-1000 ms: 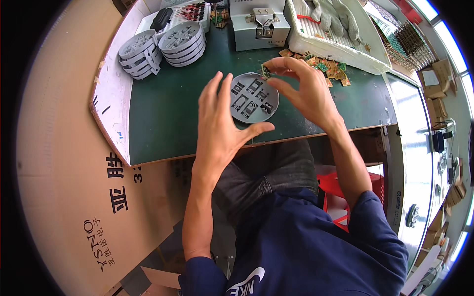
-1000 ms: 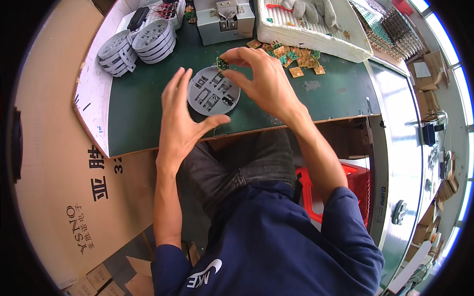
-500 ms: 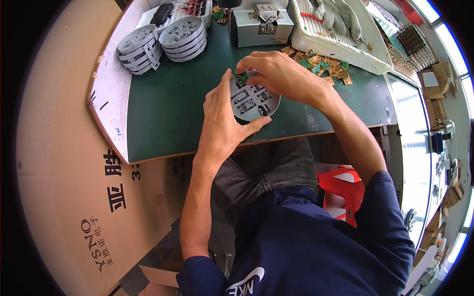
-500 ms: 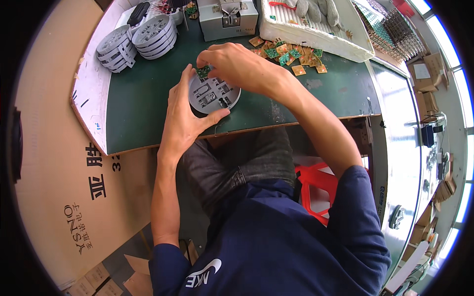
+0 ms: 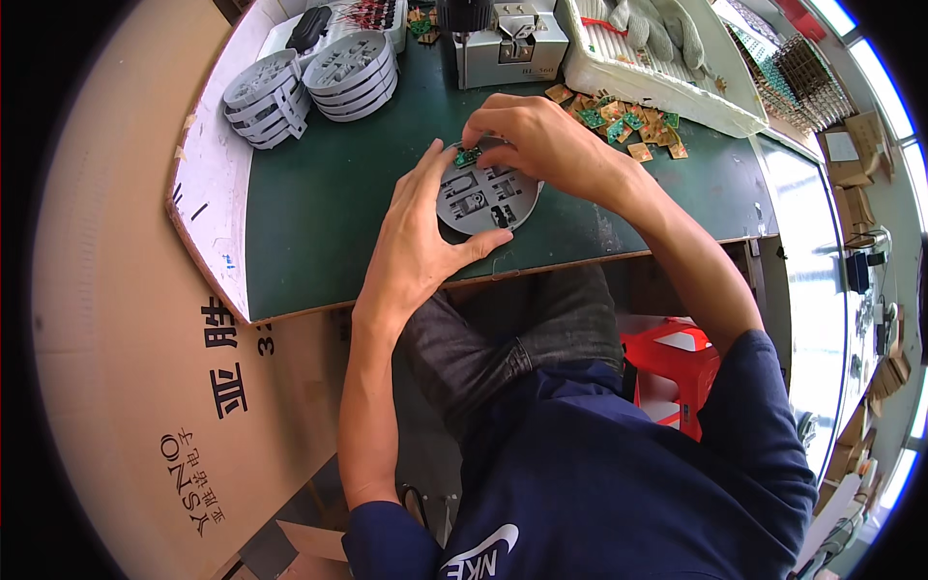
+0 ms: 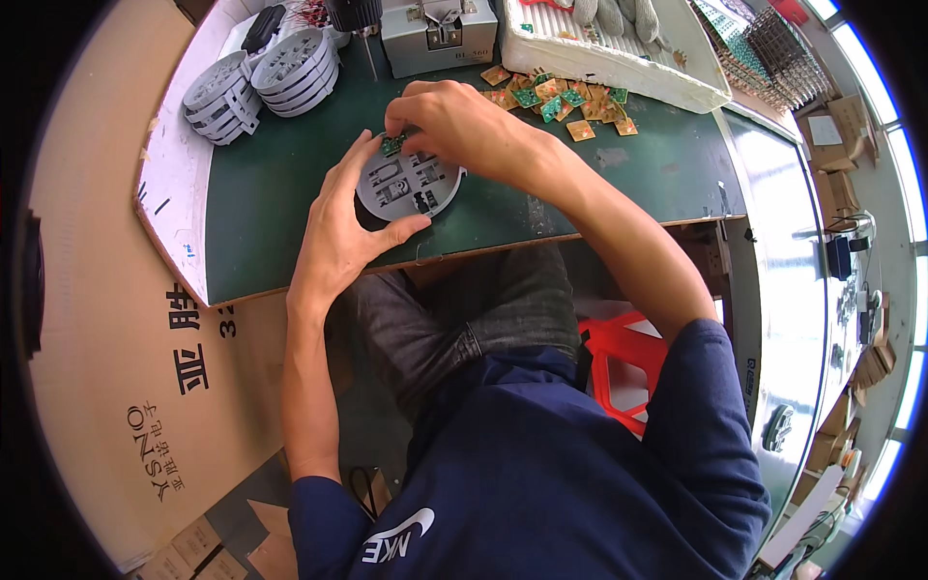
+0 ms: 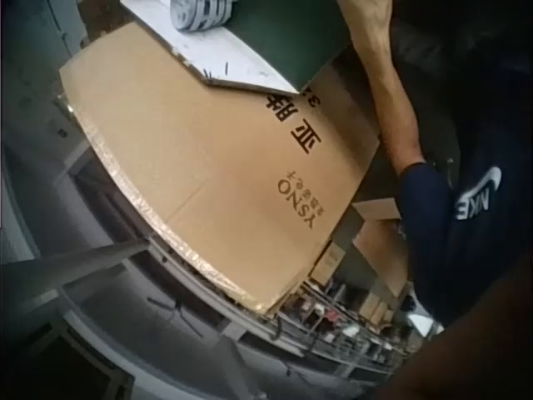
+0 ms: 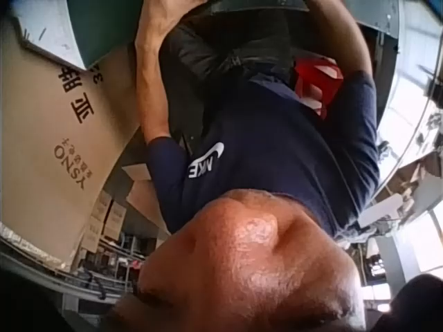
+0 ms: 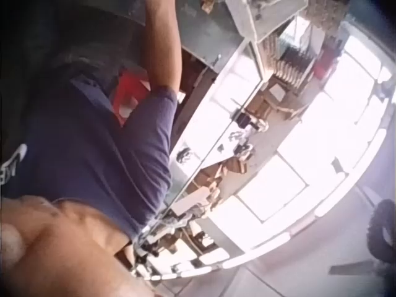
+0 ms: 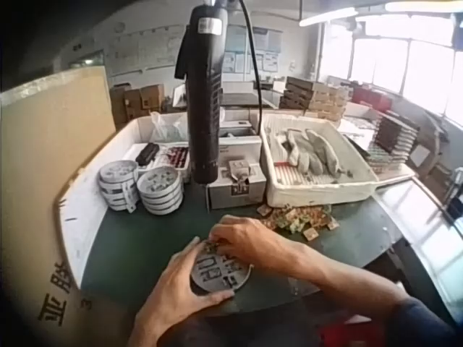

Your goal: Assembling electronic components into plastic housings using an electric screwdriver at a factory workbench.

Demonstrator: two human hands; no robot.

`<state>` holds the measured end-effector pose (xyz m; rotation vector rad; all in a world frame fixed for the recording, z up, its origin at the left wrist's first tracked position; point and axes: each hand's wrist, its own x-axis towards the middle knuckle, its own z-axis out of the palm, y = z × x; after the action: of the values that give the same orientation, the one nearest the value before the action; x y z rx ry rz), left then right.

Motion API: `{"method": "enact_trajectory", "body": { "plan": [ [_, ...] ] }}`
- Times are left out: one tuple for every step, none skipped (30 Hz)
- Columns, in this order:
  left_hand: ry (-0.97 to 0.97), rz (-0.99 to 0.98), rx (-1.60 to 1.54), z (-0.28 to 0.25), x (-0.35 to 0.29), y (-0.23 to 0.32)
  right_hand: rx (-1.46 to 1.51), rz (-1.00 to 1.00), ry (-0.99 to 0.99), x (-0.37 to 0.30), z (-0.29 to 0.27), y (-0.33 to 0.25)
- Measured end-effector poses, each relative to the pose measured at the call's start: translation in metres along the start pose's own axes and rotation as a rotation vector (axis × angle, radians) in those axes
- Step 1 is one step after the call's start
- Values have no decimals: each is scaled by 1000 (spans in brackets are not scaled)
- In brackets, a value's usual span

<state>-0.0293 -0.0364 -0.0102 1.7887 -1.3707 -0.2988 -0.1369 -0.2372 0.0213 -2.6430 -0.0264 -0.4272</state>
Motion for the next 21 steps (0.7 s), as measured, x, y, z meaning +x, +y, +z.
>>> {"method": "enact_trajectory", "body": {
  "plan": [
    [-1,0,1,1,-1,-1,23,-14,24,0,2,3],
    [2,25,87,3,-2,-1,23,-14,24,-3,4,4],
    [4,51,172,5,-3,-1,18,-19,46,-6,6,5],
    [4,47,173,6,-4,0,15,-25,67,-9,8,4],
    [24,82,242,7,-6,2,18,-26,66,-13,10,3],
    [44,117,311,8,-6,3,12,-34,69,-18,11,2],
    [44,113,313,10,-7,3,8,-44,71,-22,13,0],
    [70,132,368,12,-7,3,11,-45,69,-27,14,-2],
    [96,152,423,14,-8,3,-110,-92,89,-30,15,-5],
    [95,154,424,17,-7,3,-235,-137,111,-33,15,-7],
    [136,161,442,21,-7,2,-235,-136,113,-32,14,-7],
    [178,168,461,24,-7,1,-235,-149,88,-30,13,-6],
    [178,174,464,26,-6,-1,-236,-163,66,-28,10,-5],
    [199,172,460,28,-6,-4,-157,-108,222,-23,10,0],
    [219,171,456,29,-5,-6,-76,-54,377,-12,9,7],
    [221,184,458,31,-2,-4,-116,-43,657,2,0,19],
    [207,190,423,32,0,-3,87,-68,707,23,-20,23],
    [192,188,396,30,-1,-4,302,-98,750,45,-39,15],
    [189,194,405,27,-4,-5,485,-10,743,66,-52,-3],
    [169,142,378,23,-8,-6,666,78,732,85,-64,-18],
    [144,113,347,24,-5,-1,682,-48,502,99,-90,-7]
  ]
}}
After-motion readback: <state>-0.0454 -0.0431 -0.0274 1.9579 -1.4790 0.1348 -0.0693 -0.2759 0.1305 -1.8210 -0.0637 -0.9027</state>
